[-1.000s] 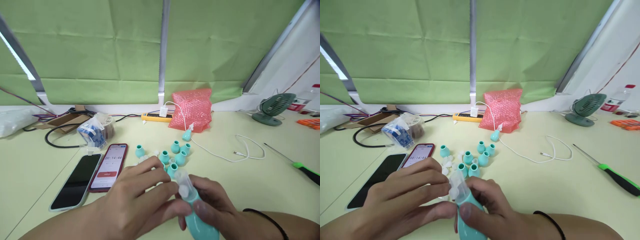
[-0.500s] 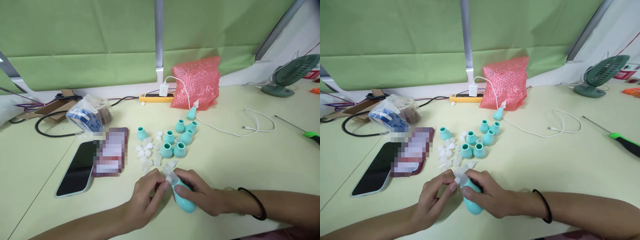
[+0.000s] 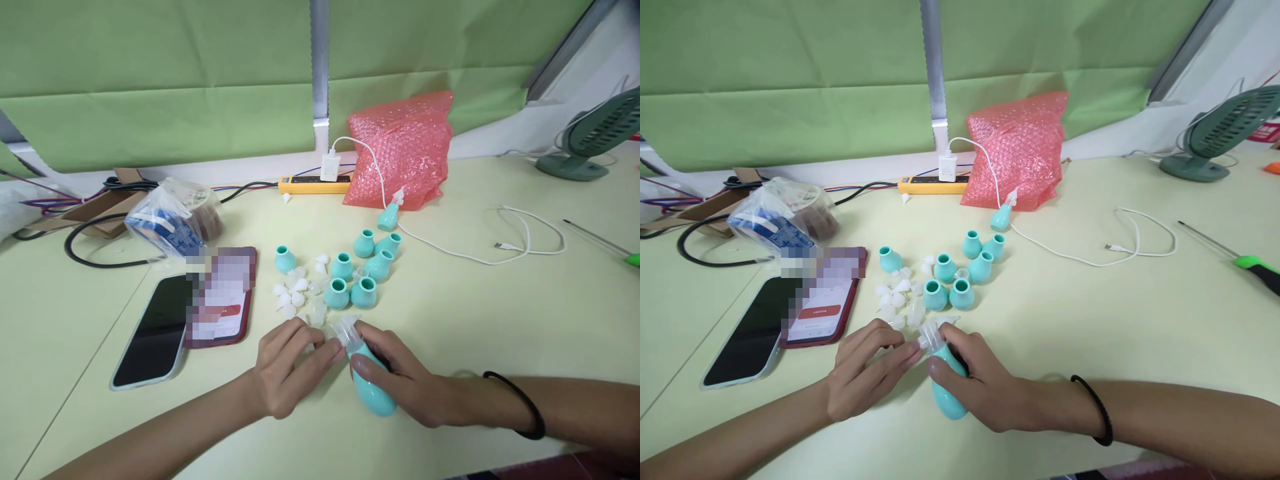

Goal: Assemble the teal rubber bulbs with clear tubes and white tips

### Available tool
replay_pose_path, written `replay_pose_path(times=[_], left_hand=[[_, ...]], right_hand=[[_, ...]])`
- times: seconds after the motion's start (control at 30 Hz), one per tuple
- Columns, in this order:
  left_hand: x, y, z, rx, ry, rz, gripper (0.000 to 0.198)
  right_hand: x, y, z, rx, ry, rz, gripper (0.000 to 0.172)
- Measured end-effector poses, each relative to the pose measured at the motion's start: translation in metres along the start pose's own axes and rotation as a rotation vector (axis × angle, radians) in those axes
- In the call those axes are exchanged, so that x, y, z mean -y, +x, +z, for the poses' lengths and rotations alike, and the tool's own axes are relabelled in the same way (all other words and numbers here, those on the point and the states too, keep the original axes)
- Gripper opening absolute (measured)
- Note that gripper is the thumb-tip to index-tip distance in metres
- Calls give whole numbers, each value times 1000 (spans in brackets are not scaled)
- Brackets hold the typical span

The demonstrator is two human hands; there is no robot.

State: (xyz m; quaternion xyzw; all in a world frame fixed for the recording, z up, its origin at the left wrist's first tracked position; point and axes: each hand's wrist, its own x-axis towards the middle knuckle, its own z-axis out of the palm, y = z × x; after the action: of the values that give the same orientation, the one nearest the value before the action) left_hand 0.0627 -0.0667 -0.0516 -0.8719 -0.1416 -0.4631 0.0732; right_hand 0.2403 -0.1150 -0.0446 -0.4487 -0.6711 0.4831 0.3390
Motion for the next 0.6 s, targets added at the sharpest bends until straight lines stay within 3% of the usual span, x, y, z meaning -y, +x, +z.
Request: replay_pose_path(times=[0.13, 0.3, 0.6], left_hand=[[3, -5, 0, -22, 36, 75, 16], [2, -7, -2, 45, 84, 169, 17], [-1, -5, 1, 96, 32, 4, 13]], right_hand=[[-1, 0, 4, 4, 36, 46, 27], [0, 1, 3, 22, 90, 52, 29], [2, 3, 1, 75, 130, 65, 30]])
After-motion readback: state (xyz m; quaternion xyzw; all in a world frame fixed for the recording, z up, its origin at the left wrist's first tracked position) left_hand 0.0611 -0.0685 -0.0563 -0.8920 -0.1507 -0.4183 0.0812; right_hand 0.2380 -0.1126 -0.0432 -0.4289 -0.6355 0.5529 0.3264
